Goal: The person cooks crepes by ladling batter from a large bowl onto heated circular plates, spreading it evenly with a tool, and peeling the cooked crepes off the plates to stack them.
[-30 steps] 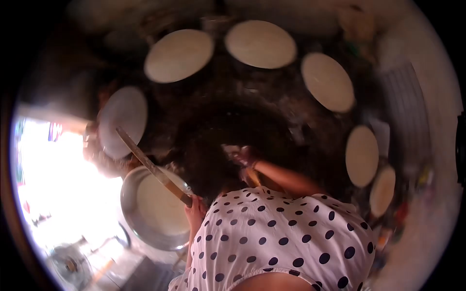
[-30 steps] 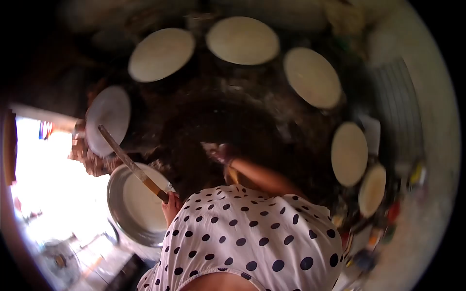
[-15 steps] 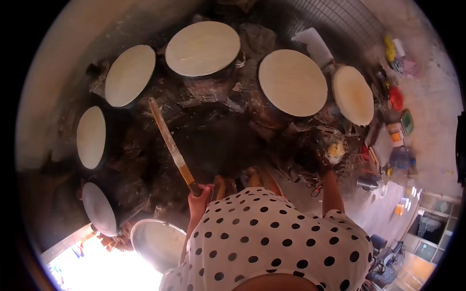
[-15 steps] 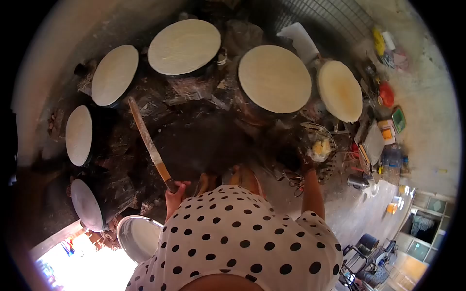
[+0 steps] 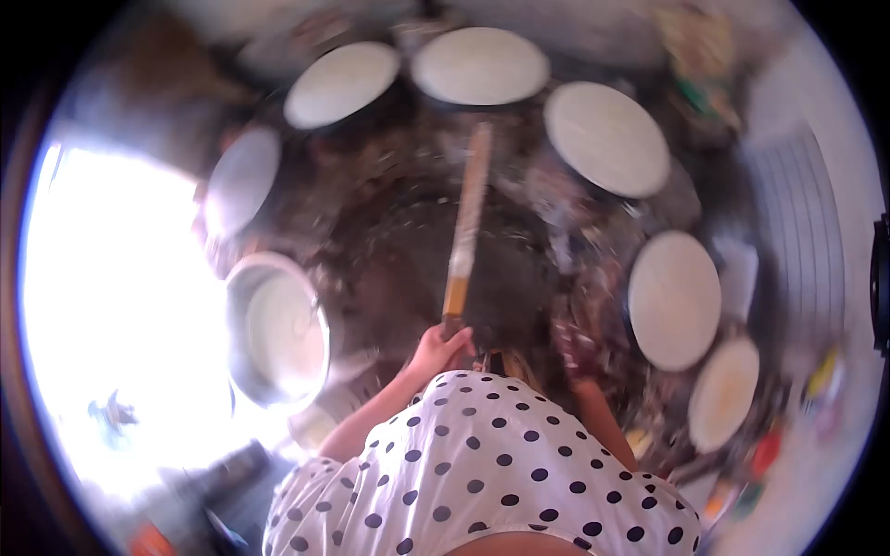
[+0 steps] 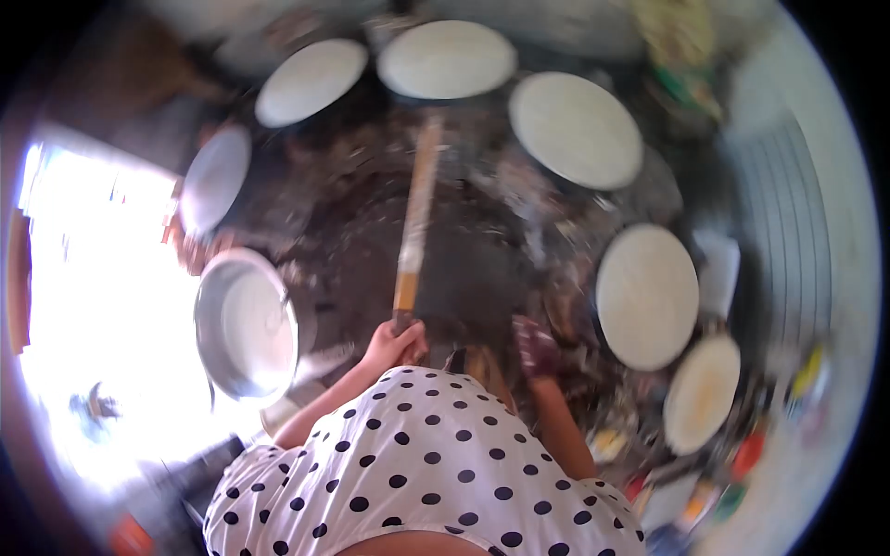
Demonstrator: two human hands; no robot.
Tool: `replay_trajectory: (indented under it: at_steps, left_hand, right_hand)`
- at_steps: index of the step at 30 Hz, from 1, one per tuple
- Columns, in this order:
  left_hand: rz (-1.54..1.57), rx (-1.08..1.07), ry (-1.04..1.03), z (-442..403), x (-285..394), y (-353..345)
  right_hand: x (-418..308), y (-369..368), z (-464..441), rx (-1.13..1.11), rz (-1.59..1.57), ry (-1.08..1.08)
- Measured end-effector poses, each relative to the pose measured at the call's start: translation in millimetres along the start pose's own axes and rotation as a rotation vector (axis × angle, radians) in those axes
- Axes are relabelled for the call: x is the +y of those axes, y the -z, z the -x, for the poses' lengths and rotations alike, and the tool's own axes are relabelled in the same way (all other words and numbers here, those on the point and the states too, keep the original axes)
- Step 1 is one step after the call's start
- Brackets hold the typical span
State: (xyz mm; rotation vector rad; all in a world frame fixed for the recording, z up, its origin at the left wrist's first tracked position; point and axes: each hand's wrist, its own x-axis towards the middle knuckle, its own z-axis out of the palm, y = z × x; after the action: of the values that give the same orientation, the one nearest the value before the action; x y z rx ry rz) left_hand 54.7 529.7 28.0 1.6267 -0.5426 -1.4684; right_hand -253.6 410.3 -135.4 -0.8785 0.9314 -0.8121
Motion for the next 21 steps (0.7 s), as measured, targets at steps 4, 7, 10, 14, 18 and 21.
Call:
replay_trajectory:
  at_steps: [4,7,10,14,18,21]
  left_hand:
    - [0.231,0.199,-0.047,4,-5,9]
    - [-0.634,0.157,-0.32,26,-24,76]
    - [-0.208,0.892,-0.252,27,-100,158]
    - [0.253,1.674,0.056,-8,-180,263]
    - [1.522,1.038,0.121,-67,-226,329]
    - [2.342,0.896,-0.298,-106,-247,372]
  right_hand:
    - [-62,-246,-63,-0.761,0.849,0.441]
    - [-72,-363,-60,-0.618,0.227,-0.449]
    - [-72,-389,-73,-0.679,0.486,-0.527]
    - [-112,-394,-60,-0.721,0.873,-0.381]
    - [-117,-425,-55,-0.841,0.992,-0.282]
    - [-59,-524,-96,-0.912,1.284,-0.419]
